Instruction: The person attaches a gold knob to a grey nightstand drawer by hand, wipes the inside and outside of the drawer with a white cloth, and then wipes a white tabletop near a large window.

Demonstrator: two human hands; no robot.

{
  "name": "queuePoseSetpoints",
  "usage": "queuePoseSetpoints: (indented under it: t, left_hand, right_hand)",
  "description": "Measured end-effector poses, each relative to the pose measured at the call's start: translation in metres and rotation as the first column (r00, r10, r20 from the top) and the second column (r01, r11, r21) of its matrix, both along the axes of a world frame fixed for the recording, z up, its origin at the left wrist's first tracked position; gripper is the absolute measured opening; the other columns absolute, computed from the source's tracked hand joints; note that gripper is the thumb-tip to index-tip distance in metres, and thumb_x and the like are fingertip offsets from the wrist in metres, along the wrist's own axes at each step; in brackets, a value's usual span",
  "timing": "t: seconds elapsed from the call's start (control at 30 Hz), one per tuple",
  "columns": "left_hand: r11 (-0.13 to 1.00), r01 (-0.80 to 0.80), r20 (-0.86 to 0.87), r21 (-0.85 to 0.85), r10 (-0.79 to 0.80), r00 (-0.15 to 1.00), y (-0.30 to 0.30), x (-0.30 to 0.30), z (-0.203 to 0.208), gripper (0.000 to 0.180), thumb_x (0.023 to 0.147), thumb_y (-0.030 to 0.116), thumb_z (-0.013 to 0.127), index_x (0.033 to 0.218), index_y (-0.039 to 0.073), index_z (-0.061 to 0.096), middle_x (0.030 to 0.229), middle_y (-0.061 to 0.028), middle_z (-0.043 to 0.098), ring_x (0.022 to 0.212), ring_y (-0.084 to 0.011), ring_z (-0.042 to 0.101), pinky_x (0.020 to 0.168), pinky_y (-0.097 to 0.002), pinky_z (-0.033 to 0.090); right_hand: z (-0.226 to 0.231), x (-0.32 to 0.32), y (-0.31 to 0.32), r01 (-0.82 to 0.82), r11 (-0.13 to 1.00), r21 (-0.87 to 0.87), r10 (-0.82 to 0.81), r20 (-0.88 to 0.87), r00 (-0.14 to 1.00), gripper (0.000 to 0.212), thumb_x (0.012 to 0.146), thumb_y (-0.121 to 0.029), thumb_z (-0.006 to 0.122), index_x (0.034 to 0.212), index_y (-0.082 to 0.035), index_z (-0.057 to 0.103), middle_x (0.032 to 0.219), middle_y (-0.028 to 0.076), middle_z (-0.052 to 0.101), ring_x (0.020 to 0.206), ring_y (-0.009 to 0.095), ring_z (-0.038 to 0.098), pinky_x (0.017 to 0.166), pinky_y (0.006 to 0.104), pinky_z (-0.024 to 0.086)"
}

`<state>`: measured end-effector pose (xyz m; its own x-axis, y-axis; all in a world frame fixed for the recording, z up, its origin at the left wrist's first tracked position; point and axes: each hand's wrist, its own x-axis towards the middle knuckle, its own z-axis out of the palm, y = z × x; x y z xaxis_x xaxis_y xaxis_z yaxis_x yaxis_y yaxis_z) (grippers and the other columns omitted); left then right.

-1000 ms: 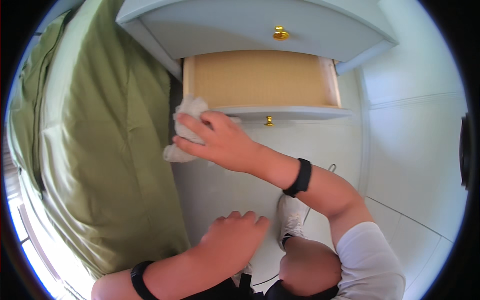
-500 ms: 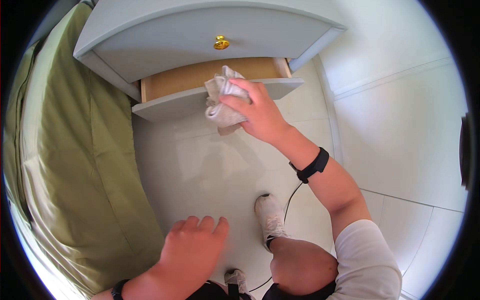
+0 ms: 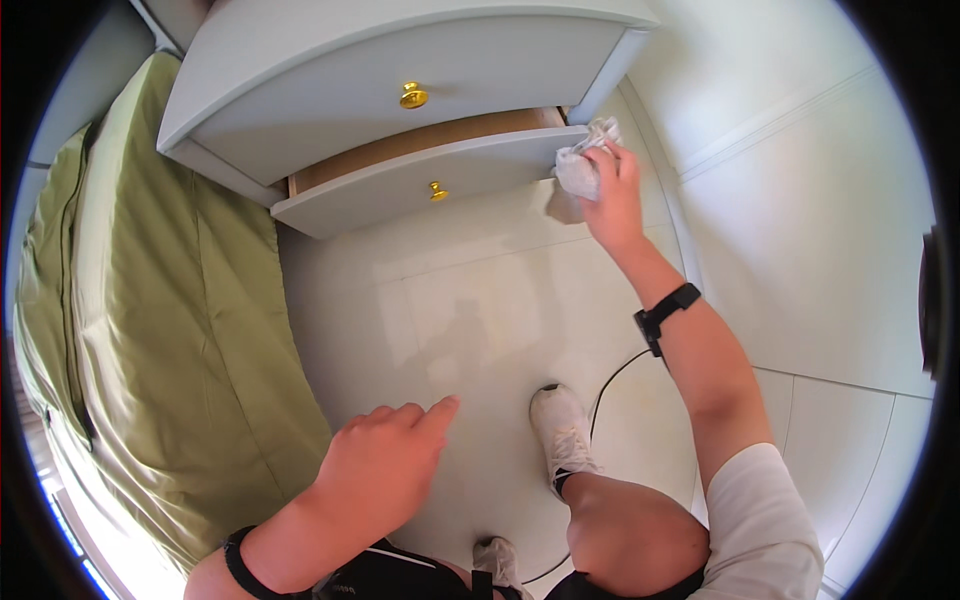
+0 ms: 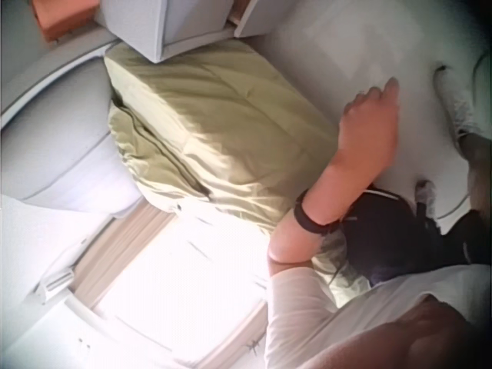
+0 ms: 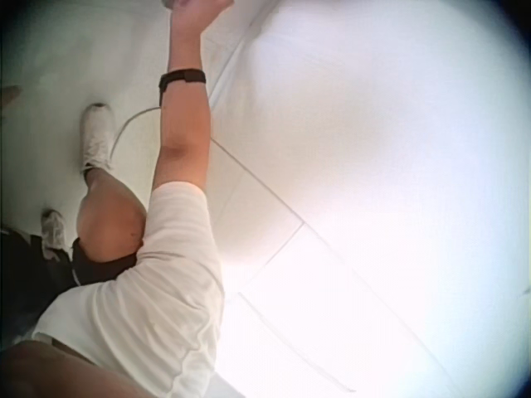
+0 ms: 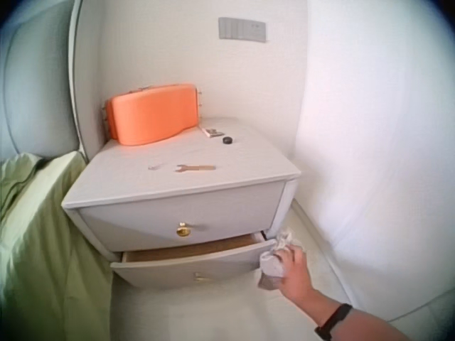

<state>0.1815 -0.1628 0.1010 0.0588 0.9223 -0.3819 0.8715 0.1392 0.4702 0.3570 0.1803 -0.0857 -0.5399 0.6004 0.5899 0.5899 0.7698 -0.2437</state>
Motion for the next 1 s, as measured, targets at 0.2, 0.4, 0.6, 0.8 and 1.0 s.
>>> queuePoseSetpoints:
  t: [0.2, 0.4, 0.6, 0.8, 1.0]
  left_hand:
    - [0.994, -0.063, 0.067, -0.089, 0.069, 0.995, -0.002, -0.002, -0.002, 0.038, 0.091, 0.012, 0.060, 0.129, 0.011, 0.055, 0.093, -0.0145, 0.065, 0.084, -0.0359, 0.063, 0.071, -0.0446, 0.053]
    - [0.990, -0.083, 0.110, -0.115, 0.096, 0.989, 0.005, -0.002, 0.001, 0.036, 0.092, 0.013, 0.060, 0.128, 0.011, 0.056, 0.095, -0.0153, 0.065, 0.087, -0.0368, 0.063, 0.072, -0.0452, 0.053]
    - [0.995, -0.050, 0.071, -0.089, 0.057, 0.996, 0.004, -0.002, 0.001, 0.037, 0.090, 0.013, 0.062, 0.126, 0.010, 0.057, 0.094, -0.0133, 0.065, 0.084, -0.0354, 0.064, 0.072, -0.0441, 0.054]
    - [0.997, -0.006, 0.038, -0.076, 0.009, 0.999, 0.005, -0.004, 0.003, 0.038, 0.089, 0.012, 0.063, 0.126, 0.008, 0.057, 0.092, -0.0114, 0.065, 0.083, -0.0326, 0.065, 0.071, -0.0422, 0.054]
    - [0.998, -0.032, 0.073, -0.050, 0.036, 0.997, 0.000, -0.005, 0.000, 0.038, 0.088, 0.011, 0.063, 0.125, 0.008, 0.057, 0.093, -0.0109, 0.066, 0.082, -0.0322, 0.065, 0.071, -0.0417, 0.054]
  right_hand:
    - [-0.006, -0.062, -0.027, 0.107, 0.836, -0.539, -0.298, -0.281, 0.912, 0.072, 0.074, -0.012, 0.083, 0.127, -0.002, 0.036, 0.123, 0.021, 0.038, 0.109, 0.041, 0.050, 0.096, 0.0461, 0.045]
    - [-0.020, -0.121, -0.039, 0.104, 0.683, -0.723, -0.488, -0.347, 0.801, 0.078, 0.075, -0.011, 0.082, 0.131, 0.000, 0.029, 0.128, 0.025, 0.030, 0.114, 0.042, 0.045, 0.100, 0.0433, 0.041]
    - [-0.051, -0.178, -0.069, 0.106, 0.717, -0.689, -0.480, -0.378, 0.792, 0.079, 0.073, -0.008, 0.082, 0.132, 0.003, 0.030, 0.128, 0.028, 0.032, 0.114, 0.044, 0.042, 0.100, 0.0447, 0.039]
    - [-0.067, -0.223, -0.108, 0.055, 0.685, -0.726, -0.442, -0.355, 0.824, 0.085, 0.075, -0.015, 0.083, 0.135, 0.006, 0.026, 0.125, 0.029, 0.034, 0.112, 0.044, 0.042, 0.101, 0.0440, 0.038]
    - [-0.042, -0.276, -0.159, -0.206, 0.316, -0.926, -0.328, -0.310, 0.892, 0.086, 0.074, -0.021, 0.084, 0.134, 0.003, 0.027, 0.127, 0.026, 0.036, 0.116, 0.038, 0.044, 0.101, 0.0436, 0.041]
